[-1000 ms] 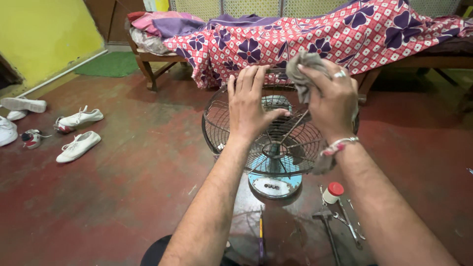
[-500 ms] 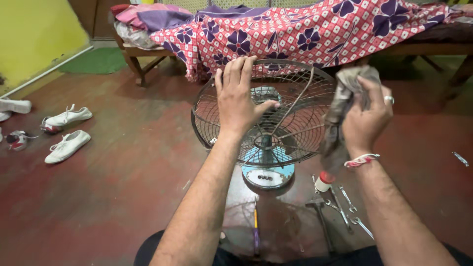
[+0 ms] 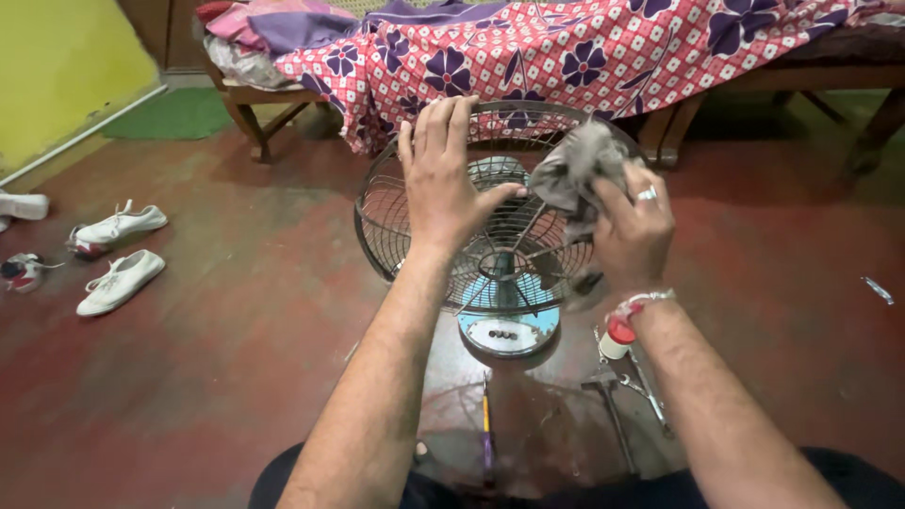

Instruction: The person sits on the floor and services a pedestal fan. They detach the front grill, unscrew and remove components from the fan head, wipe the blades and grill with a cloth, and reattach the grill to the fan.

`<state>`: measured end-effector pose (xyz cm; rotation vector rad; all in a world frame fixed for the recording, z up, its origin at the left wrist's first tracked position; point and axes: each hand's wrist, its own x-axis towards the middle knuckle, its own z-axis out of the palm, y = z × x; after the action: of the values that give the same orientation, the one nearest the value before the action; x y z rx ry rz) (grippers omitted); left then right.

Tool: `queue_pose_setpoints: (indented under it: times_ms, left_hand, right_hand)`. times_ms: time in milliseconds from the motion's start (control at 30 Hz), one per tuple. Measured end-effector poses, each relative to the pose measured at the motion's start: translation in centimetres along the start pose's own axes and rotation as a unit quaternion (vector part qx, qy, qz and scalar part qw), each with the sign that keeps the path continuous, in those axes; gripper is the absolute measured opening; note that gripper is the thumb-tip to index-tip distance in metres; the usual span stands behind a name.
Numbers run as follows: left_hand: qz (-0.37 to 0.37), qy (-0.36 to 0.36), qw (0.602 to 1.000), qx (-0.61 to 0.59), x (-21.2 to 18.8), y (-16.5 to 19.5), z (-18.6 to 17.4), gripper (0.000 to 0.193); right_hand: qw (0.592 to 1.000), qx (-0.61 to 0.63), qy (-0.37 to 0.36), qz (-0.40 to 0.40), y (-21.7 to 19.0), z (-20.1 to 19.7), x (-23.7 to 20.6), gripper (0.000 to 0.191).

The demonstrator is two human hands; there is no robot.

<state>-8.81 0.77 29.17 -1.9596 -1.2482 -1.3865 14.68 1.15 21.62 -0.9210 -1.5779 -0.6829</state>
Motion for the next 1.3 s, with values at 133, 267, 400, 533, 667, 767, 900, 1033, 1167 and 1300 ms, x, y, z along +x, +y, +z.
queue_pose_setpoints:
  times_ms: [133, 267, 400, 533, 667, 767, 900, 1033, 1167, 1300]
  left_hand:
    - [-0.005, 0.002, 1.0, -0.002, -0.3, -0.1, 0.0, 0.118]
    - [-0.008, -0.003, 1.0, 0.007, -0.2, 0.1, -0.1, 0.119]
    - [-0.009, -0.005, 1.0, -0.001, -0.2, 0.2, -0.5, 0.12]
    - [-0.003, -0.001, 1.0, 0.003, -0.3, 0.4, -0.8, 0.119]
    - [0.002, 0.0, 1.0, -0.003, 0.0, 0.5, -1.0, 0.12]
    - [0.001, 0.0, 1.0, -0.004, 0.0, 0.6, -0.8, 0.119]
    - [-0.004, -0.005, 1.0, 0.006, 0.0, 0.7, -0.6, 0.12]
    - [-0.008, -0.01, 1.0, 0.009, 0.1, 1.0, -0.9, 0.12]
    - [-0.01, -0.006, 1.0, 0.01, 0.0, 1.4, -1.4, 0.12]
    - [-0.007, -0.003, 1.0, 0.009, 0.6, 1.4, -1.7, 0.121]
  right_hand:
    - [0.997, 0.004, -0.004, 0.08, 1.5, -1.1, -2.9, 0.036]
    - [0.996, 0.012, -0.009, 0.093, 1.4, -2.4, -2.0, 0.036]
    - [0.989, 0.054, 0.059, 0.127, -0.4, -3.0, 1.1, 0.039]
    - [0.989, 0.081, 0.08, 0.097, -2.4, -2.6, 4.5, 0.039]
    - [0.998, 0.039, 0.019, -0.034, -3.2, -1.7, 5.4, 0.049]
    - [1.0, 0.01, -0.001, -0.007, -2.0, -1.4, 4.2, 0.05]
    - [0.999, 0.006, 0.003, 0.033, 0.2, -1.7, 0.5, 0.042]
    - [0.994, -0.022, -0.015, 0.105, 1.2, -2.9, -2.4, 0.042]
    - [0.99, 0.002, -0.006, 0.139, 0.3, -4.0, -1.8, 0.037]
    - [0.99, 0.055, 0.064, 0.117, -1.8, -3.7, 2.1, 0.037]
